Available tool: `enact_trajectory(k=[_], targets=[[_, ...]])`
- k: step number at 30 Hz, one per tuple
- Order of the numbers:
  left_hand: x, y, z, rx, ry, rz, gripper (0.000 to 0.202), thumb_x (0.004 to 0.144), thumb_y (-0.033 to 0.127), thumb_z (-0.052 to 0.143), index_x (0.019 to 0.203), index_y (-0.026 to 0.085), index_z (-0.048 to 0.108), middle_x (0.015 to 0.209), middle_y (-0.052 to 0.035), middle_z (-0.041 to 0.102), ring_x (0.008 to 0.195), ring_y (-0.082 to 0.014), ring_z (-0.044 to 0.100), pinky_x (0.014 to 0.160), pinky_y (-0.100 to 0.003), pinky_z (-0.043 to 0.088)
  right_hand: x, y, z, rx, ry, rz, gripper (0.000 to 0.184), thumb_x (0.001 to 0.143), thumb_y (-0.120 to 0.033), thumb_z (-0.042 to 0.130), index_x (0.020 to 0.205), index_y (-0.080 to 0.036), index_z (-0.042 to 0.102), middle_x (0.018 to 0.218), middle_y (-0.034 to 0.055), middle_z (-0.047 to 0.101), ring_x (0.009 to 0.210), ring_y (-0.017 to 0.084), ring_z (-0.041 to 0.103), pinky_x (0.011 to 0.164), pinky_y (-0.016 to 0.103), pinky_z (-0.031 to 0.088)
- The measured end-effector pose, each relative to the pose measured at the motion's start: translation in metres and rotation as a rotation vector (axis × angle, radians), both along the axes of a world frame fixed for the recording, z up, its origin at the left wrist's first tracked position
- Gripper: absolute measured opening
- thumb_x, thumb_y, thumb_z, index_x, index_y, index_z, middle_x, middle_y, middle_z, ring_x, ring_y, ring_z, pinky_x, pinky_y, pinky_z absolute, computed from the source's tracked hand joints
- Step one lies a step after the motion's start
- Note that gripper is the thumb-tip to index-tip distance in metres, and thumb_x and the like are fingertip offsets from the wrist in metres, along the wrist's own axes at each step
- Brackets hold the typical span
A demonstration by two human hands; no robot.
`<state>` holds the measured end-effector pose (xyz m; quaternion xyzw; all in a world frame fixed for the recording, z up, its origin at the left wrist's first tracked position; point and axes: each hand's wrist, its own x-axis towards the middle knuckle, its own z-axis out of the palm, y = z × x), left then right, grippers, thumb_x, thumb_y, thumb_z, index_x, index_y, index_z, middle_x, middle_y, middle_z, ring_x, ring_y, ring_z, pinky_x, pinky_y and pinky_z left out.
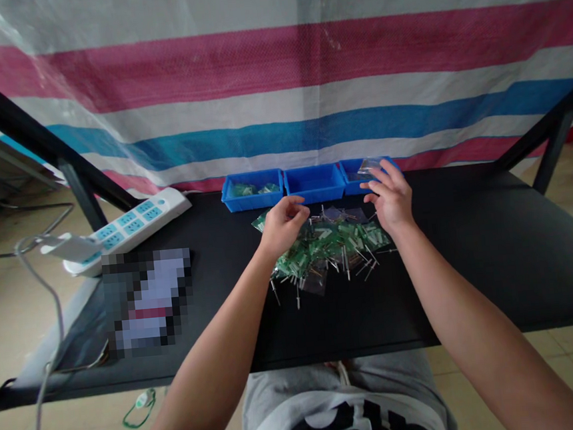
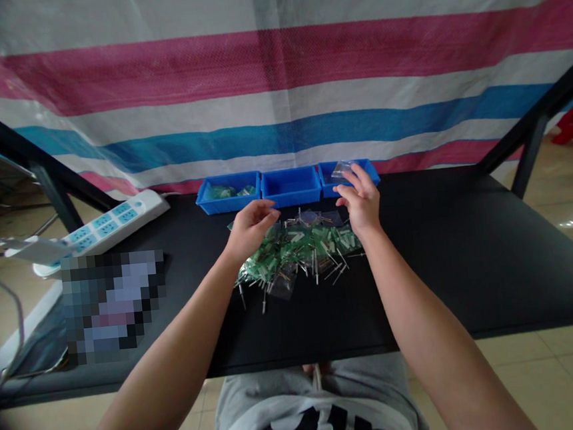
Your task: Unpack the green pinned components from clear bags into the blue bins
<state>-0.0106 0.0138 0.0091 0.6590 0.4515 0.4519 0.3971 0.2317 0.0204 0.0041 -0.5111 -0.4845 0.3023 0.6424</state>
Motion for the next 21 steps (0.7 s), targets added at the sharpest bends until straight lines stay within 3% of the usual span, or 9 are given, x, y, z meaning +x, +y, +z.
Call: enact_trajectory(k=[4,10,16,21], targets=[[-0.002,0.001,-0.003,0.018,0.064,-0.004,0.031,0.077,0.037,0.062,0.099,0.016,0.065,0.080,-0.0034,0.070,0.074,-0.0154,0.064,0.065,-0.026,0.047,0.007,0.004,-0.004,-0.080,0.024,-0.025,0.072,0.069,-0.037,0.061,0.138,-0.027,0.040,0.131,0.0130,0.055,0.080,0.019,0.069,0.052,0.026,0.051],[-0.009,0.004,0.000,0.091,0.166,0.103,0.024,0.078,0.034,0.059,0.093,0.017,0.067,0.080,-0.0027,0.070,0.074,-0.0162,0.064,0.067,-0.027,0.049,-0.001,0.000,-0.003,-0.084,-0.053,-0.040,0.051,0.068,-0.036,0.065,0.115,-0.019,0.056,0.109,0.0107,0.065,0.064,0.015,0.064,0.050,0.027,0.047],[-0.012,0.000,0.009,0.160,0.398,0.180,0.021,0.080,0.026,0.054,0.093,0.018,0.069,0.085,-0.0039,0.073,0.081,-0.0185,0.067,0.079,-0.029,0.051,-0.015,-0.009,-0.008,0.017,-0.632,0.040,0.028,0.076,-0.029,0.059,0.099,-0.016,0.067,0.091,0.0096,0.070,0.081,0.022,0.063,0.079,0.037,0.052],[-0.010,0.000,0.004,0.239,0.522,0.146,0.023,0.081,0.022,0.052,0.094,0.017,0.070,0.091,-0.0056,0.074,0.086,-0.0203,0.067,0.083,-0.031,0.051,-0.024,-0.012,-0.015,-0.045,-1.016,0.017,0.041,0.082,-0.036,0.060,0.112,-0.010,0.067,0.100,0.0145,0.069,0.096,0.029,0.058,0.092,0.044,0.045]])
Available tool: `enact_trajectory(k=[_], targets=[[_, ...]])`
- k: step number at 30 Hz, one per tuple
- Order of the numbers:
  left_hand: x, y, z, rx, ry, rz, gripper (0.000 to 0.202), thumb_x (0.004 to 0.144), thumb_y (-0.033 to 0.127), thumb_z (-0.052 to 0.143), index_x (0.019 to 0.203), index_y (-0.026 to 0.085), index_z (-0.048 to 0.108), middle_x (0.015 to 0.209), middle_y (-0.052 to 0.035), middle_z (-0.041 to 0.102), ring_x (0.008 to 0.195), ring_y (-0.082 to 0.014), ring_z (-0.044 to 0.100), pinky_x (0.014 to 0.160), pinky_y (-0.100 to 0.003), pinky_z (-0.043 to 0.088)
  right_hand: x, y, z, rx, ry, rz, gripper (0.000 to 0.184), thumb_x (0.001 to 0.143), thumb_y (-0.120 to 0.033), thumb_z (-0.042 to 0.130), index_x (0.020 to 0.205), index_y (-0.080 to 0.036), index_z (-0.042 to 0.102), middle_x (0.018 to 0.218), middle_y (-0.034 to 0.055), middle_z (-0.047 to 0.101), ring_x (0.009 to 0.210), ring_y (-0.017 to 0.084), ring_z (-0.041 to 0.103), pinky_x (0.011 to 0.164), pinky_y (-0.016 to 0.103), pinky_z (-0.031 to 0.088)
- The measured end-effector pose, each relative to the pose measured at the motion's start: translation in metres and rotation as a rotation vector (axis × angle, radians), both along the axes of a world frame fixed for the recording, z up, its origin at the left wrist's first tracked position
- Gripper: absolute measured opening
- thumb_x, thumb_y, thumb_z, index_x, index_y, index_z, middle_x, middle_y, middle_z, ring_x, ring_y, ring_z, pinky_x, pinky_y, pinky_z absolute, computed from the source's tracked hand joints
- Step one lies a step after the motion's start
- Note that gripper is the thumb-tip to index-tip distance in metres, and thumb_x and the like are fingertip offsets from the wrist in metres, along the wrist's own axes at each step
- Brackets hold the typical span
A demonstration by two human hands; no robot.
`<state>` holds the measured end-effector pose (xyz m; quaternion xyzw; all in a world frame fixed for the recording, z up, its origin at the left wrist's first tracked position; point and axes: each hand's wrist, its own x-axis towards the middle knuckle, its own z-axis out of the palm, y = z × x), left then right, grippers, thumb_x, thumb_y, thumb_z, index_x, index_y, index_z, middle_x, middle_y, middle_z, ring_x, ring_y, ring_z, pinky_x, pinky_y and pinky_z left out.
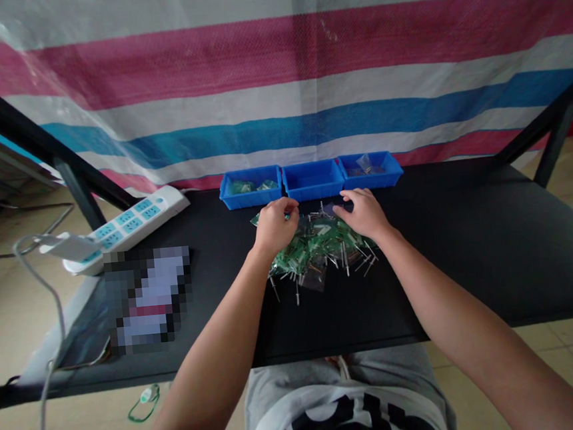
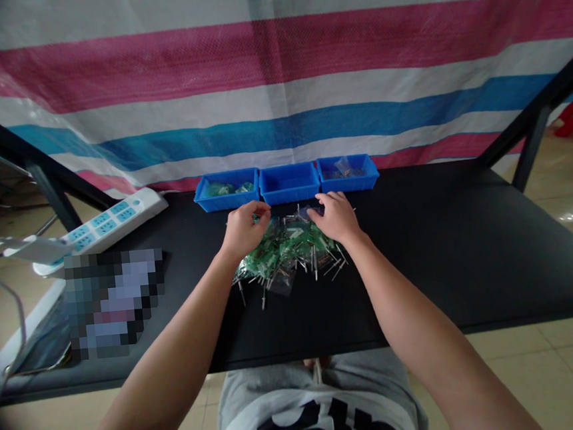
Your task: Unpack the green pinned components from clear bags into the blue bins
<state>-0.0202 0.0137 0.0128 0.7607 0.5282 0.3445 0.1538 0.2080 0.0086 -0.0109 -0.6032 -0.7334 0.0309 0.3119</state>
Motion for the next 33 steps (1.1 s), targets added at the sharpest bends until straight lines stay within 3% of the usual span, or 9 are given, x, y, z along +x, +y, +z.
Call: enact_trajectory(k=[4,9,16,22,28,33], targets=[[0.003,0.000,-0.004,0.028,0.049,-0.028,0.021,0.081,0.022,0.053,0.092,0.017,0.070,0.089,-0.0056,0.074,0.086,-0.0207,0.067,0.082,-0.031,0.050,-0.002,-0.001,-0.003,-0.099,-0.131,-0.042,0.044,0.080,-0.049,0.063,0.106,-0.014,0.072,0.105,0.0148,0.066,0.101,0.032,0.054,0.092,0.047,0.042],[0.005,-0.002,-0.004,0.022,0.103,-0.057,0.019,0.081,0.023,0.055,0.091,0.018,0.070,0.089,-0.0058,0.074,0.088,-0.0223,0.067,0.082,-0.032,0.050,-0.002,-0.001,-0.006,-0.165,-0.112,-0.025,0.038,0.079,-0.050,0.064,0.105,-0.024,0.074,0.109,0.0126,0.061,0.102,0.033,0.051,0.089,0.047,0.041],[0.005,-0.003,-0.003,0.006,0.121,-0.078,0.019,0.081,0.024,0.056,0.093,0.018,0.070,0.091,-0.0058,0.073,0.088,-0.0220,0.066,0.083,-0.032,0.051,-0.002,0.000,-0.004,-0.098,0.041,0.061,0.025,0.074,-0.027,0.071,0.099,-0.023,0.074,0.107,0.0101,0.063,0.103,0.029,0.054,0.092,0.044,0.041],[0.005,-0.003,-0.004,0.015,0.115,-0.106,0.019,0.082,0.024,0.055,0.093,0.018,0.070,0.091,-0.0054,0.073,0.088,-0.0226,0.066,0.082,-0.033,0.051,-0.005,-0.001,0.003,0.007,0.127,0.169,0.006,0.073,-0.018,0.071,0.079,-0.019,0.072,0.088,0.0073,0.069,0.088,0.024,0.060,0.084,0.039,0.044],[0.005,-0.005,-0.001,0.014,0.051,-0.104,0.022,0.083,0.026,0.056,0.100,0.017,0.067,0.091,-0.0061,0.073,0.088,-0.0216,0.066,0.079,-0.032,0.051,-0.007,-0.007,0.013,-0.003,0.341,0.187,0.008,0.079,-0.022,0.063,0.075,-0.018,0.069,0.071,0.0029,0.069,0.065,0.017,0.062,0.064,0.029,0.046],[0.009,-0.013,0.004,-0.010,-0.069,-0.176,0.031,0.085,0.038,0.058,0.107,0.017,0.063,0.091,-0.0057,0.072,0.085,-0.0192,0.067,0.073,-0.029,0.051,-0.015,-0.014,0.017,-0.020,0.539,0.225,0.013,0.079,-0.030,0.065,0.077,-0.018,0.068,0.071,0.0028,0.070,0.064,0.017,0.064,0.062,0.029,0.047]])
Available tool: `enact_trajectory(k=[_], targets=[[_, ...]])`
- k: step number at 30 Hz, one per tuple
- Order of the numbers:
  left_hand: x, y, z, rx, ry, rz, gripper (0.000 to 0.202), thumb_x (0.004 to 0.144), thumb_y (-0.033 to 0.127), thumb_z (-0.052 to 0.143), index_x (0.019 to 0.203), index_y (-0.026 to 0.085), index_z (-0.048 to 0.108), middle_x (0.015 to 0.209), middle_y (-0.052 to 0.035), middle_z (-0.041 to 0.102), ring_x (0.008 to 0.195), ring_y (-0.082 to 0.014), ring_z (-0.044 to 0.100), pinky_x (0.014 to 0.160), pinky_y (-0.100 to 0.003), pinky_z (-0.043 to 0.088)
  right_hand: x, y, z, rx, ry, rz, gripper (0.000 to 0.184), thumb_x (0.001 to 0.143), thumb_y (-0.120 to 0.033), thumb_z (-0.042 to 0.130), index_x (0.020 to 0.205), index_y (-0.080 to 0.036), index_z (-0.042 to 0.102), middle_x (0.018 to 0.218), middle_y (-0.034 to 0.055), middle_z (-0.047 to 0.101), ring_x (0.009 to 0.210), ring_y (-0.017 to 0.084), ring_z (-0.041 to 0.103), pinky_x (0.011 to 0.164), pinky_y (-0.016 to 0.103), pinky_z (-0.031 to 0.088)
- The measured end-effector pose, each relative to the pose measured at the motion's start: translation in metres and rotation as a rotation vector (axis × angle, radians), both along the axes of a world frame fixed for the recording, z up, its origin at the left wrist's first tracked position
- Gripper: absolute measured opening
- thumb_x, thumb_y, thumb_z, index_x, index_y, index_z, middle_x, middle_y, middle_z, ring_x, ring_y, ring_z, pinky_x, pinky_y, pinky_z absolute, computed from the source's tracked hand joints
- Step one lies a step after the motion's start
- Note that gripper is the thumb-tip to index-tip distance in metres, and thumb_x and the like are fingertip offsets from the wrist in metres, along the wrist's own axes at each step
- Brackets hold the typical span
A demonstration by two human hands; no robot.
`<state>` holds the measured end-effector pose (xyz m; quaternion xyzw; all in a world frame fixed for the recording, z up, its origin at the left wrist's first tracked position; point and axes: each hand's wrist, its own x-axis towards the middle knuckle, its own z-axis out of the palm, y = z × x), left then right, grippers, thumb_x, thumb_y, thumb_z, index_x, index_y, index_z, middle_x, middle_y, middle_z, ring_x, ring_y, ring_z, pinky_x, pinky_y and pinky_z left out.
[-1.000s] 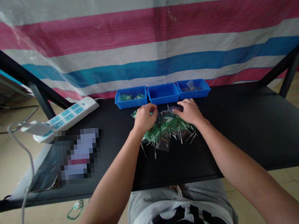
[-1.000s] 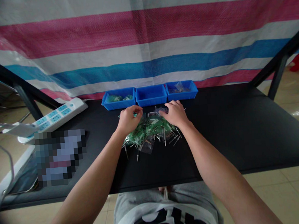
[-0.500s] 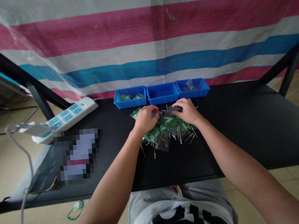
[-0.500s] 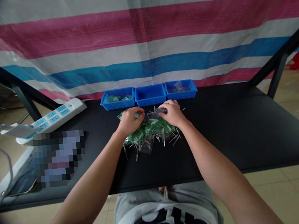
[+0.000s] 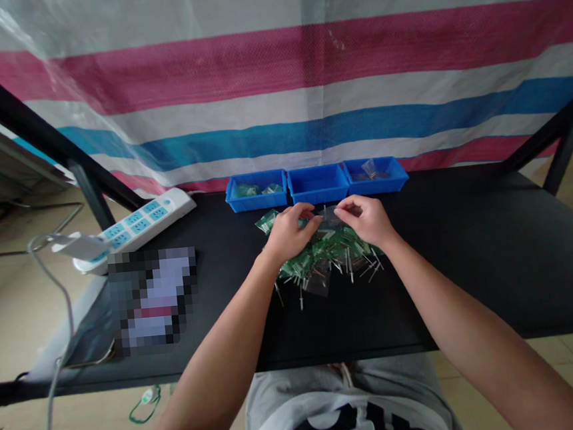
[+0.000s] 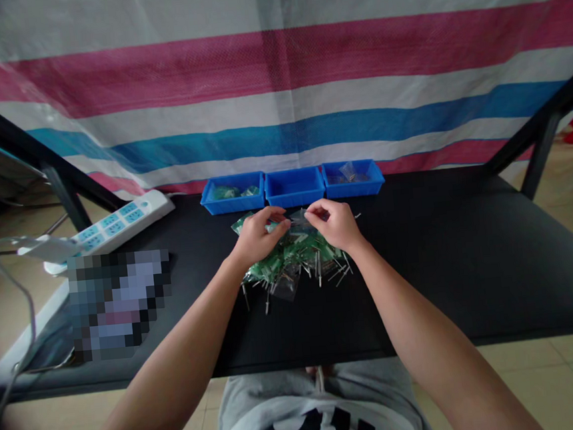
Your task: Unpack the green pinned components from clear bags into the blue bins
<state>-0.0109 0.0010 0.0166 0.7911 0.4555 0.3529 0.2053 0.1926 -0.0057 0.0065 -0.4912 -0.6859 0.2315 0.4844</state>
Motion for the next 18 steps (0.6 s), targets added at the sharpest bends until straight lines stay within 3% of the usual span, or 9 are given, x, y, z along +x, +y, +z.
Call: enact_trajectory(k=[4,11,18], targets=[[0.004,-0.007,0.006,-0.059,-0.072,-0.113,0.038,0.083,0.046,0.061,0.107,0.016,0.063,0.091,-0.0048,0.072,0.083,-0.0173,0.066,0.066,-0.025,0.048,-0.012,-0.007,0.005,-0.053,0.180,0.046,0.017,0.076,-0.035,0.070,0.078,-0.018,0.067,0.071,0.0027,0.070,0.064,0.016,0.064,0.061,0.029,0.049],[0.005,-0.005,0.006,-0.120,-0.126,-0.166,0.018,0.082,0.033,0.063,0.085,0.016,0.068,0.082,-0.0017,0.072,0.075,-0.0145,0.064,0.070,-0.026,0.049,-0.021,-0.011,0.009,-0.193,0.351,0.115,0.025,0.070,-0.041,0.075,0.074,-0.018,0.064,0.057,-0.0011,0.064,0.045,0.011,0.052,0.046,0.026,0.041],[0.004,0.000,0.001,0.040,-0.245,-0.087,0.011,0.079,0.016,0.063,0.081,0.020,0.073,0.098,-0.0056,0.072,0.091,-0.0172,0.067,0.086,-0.032,0.052,-0.017,-0.009,0.005,-0.094,0.267,0.152,0.021,0.069,-0.037,0.077,0.070,-0.018,0.067,0.090,0.0078,0.072,0.084,0.021,0.067,0.069,0.033,0.051]])
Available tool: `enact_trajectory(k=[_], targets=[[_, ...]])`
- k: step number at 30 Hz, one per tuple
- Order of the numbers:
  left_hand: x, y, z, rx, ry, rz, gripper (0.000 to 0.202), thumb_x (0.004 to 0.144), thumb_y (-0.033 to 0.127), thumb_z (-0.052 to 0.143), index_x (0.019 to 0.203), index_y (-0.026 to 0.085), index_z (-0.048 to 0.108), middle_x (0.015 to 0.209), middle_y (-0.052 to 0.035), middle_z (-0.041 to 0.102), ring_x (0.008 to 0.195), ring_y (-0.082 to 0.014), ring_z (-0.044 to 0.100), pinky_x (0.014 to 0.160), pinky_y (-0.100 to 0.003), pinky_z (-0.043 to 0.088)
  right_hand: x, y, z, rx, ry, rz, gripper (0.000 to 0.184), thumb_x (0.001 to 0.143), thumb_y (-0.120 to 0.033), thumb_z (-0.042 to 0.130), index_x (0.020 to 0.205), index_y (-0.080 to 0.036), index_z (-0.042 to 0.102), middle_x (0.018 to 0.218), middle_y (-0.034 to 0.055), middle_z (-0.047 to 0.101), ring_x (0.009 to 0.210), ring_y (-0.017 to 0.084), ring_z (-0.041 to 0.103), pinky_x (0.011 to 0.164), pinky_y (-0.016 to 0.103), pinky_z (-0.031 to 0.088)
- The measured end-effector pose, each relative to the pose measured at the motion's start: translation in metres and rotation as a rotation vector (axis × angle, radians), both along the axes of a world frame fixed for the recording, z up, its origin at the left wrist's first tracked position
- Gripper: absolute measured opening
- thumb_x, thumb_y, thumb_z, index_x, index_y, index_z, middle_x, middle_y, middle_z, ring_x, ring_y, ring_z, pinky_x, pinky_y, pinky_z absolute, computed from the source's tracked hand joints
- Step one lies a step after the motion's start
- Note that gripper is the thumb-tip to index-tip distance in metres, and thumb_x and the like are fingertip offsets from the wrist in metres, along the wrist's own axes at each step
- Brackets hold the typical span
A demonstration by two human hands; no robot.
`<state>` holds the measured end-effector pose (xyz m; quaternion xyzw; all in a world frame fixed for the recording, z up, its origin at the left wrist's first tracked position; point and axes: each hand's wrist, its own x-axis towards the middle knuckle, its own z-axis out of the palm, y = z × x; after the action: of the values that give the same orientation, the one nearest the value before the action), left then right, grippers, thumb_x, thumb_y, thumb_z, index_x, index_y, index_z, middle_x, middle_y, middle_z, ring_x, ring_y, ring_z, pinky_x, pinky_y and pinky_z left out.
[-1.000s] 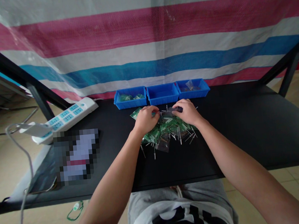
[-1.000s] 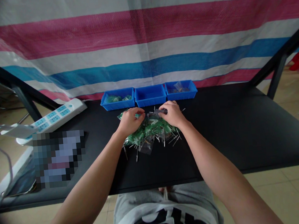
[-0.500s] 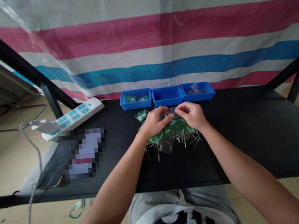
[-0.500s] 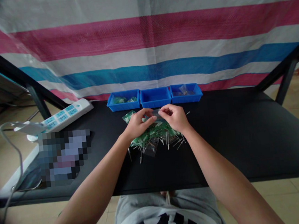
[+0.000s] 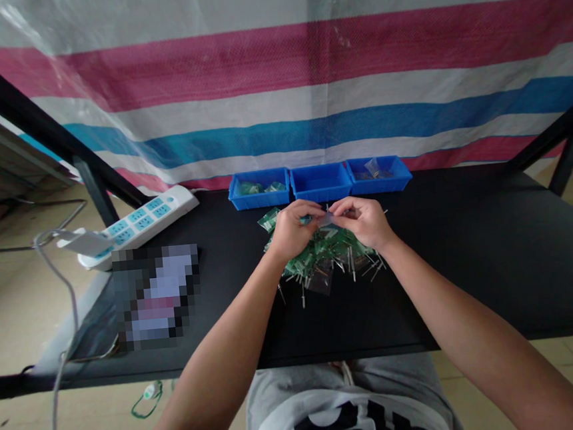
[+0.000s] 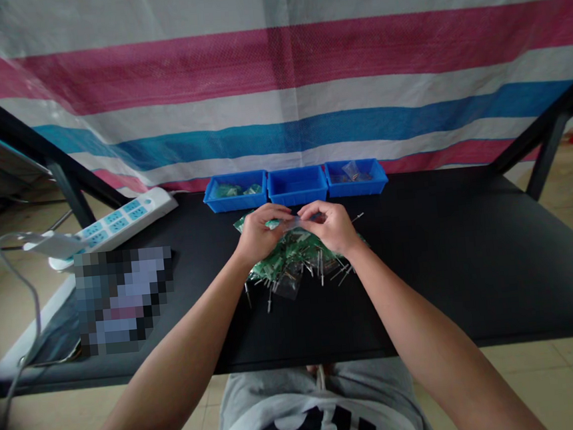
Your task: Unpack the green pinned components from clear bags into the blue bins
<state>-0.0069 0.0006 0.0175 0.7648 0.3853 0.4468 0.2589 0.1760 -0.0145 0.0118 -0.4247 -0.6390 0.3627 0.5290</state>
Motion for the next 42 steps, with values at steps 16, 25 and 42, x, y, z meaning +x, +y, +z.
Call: enact_trajectory(k=[16,25,42], targets=[[0.000,-0.002,0.001,-0.222,-0.072,-0.039,0.022,0.076,0.027,0.066,0.094,0.015,0.071,0.073,-0.0014,0.068,0.068,-0.0134,0.060,0.066,-0.026,0.048,-0.001,-0.003,0.002,-0.045,0.047,-0.009,0.022,0.071,-0.034,0.074,0.083,-0.018,0.065,0.075,0.0031,0.069,0.067,0.016,0.063,0.062,0.029,0.049],[0.003,0.005,-0.007,-0.466,-0.349,-0.147,0.045,0.066,0.022,0.070,0.110,0.016,0.059,0.065,0.0037,0.055,0.059,-0.0105,0.053,0.056,-0.023,0.042,0.002,-0.009,0.007,0.081,-0.049,0.089,0.039,0.074,-0.032,0.068,0.111,-0.021,0.066,0.107,0.0086,0.070,0.075,0.016,0.062,0.059,0.029,0.049],[-0.005,0.008,-0.001,-0.283,-0.168,0.047,0.039,0.070,0.029,0.067,0.107,0.016,0.062,0.110,-0.0079,0.068,0.095,-0.0196,0.062,0.081,-0.032,0.047,0.048,0.032,-0.010,0.014,0.224,-0.415,0.030,0.071,-0.032,0.066,0.098,-0.020,0.063,0.099,0.0065,0.068,0.080,0.019,0.068,0.052,0.026,0.056]])
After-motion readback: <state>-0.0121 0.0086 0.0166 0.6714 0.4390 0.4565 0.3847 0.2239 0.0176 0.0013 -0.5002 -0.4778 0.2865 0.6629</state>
